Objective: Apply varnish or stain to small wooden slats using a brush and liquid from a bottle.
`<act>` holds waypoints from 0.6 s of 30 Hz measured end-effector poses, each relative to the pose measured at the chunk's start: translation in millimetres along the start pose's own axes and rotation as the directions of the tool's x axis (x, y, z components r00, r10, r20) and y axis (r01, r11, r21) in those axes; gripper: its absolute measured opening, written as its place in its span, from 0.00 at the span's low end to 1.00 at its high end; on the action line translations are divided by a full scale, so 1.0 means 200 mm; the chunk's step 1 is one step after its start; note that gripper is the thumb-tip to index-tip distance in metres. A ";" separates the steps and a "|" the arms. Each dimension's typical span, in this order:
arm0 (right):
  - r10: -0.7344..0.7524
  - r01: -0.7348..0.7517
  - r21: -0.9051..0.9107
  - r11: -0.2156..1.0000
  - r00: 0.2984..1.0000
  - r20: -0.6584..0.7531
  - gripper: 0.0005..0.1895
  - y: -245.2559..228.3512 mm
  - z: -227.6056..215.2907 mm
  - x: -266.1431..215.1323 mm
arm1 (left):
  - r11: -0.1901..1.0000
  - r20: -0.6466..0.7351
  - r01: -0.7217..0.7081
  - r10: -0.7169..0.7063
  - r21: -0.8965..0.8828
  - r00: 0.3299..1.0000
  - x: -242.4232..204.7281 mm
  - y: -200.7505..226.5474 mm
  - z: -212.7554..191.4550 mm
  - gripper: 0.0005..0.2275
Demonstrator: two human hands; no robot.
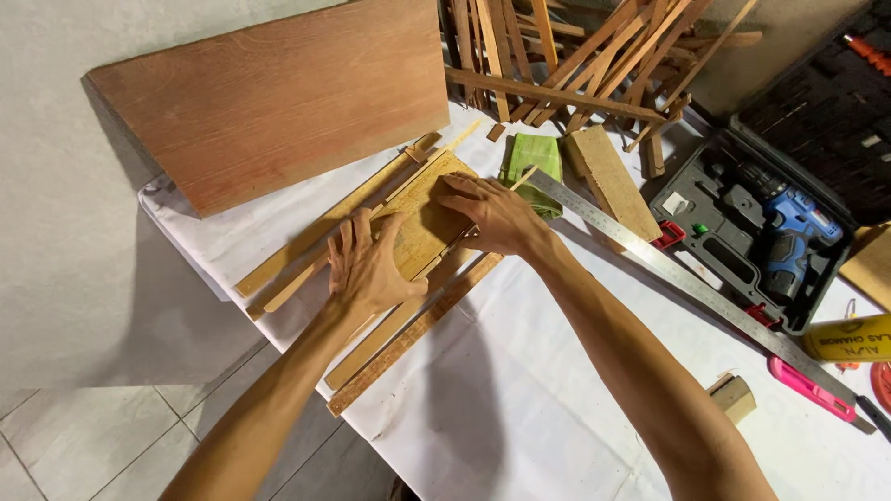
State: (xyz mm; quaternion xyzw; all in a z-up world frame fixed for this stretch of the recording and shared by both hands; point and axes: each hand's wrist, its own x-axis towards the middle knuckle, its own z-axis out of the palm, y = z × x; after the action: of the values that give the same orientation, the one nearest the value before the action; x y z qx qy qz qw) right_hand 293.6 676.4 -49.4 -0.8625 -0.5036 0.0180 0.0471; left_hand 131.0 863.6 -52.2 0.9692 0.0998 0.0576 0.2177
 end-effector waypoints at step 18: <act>0.042 -0.035 0.072 0.997 0.994 -0.102 0.43 -0.17 -0.10 -0.68 | 0.997 0.015 -0.073 0.073 0.004 0.997 -0.48 0.36 0.08 0.47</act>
State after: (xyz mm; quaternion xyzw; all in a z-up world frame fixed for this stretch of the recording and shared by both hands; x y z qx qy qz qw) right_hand 197.7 572.9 -29.0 -0.8696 -0.4828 -0.0080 0.1031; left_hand 52.6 773.0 -42.6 0.9731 0.0627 0.0581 0.2139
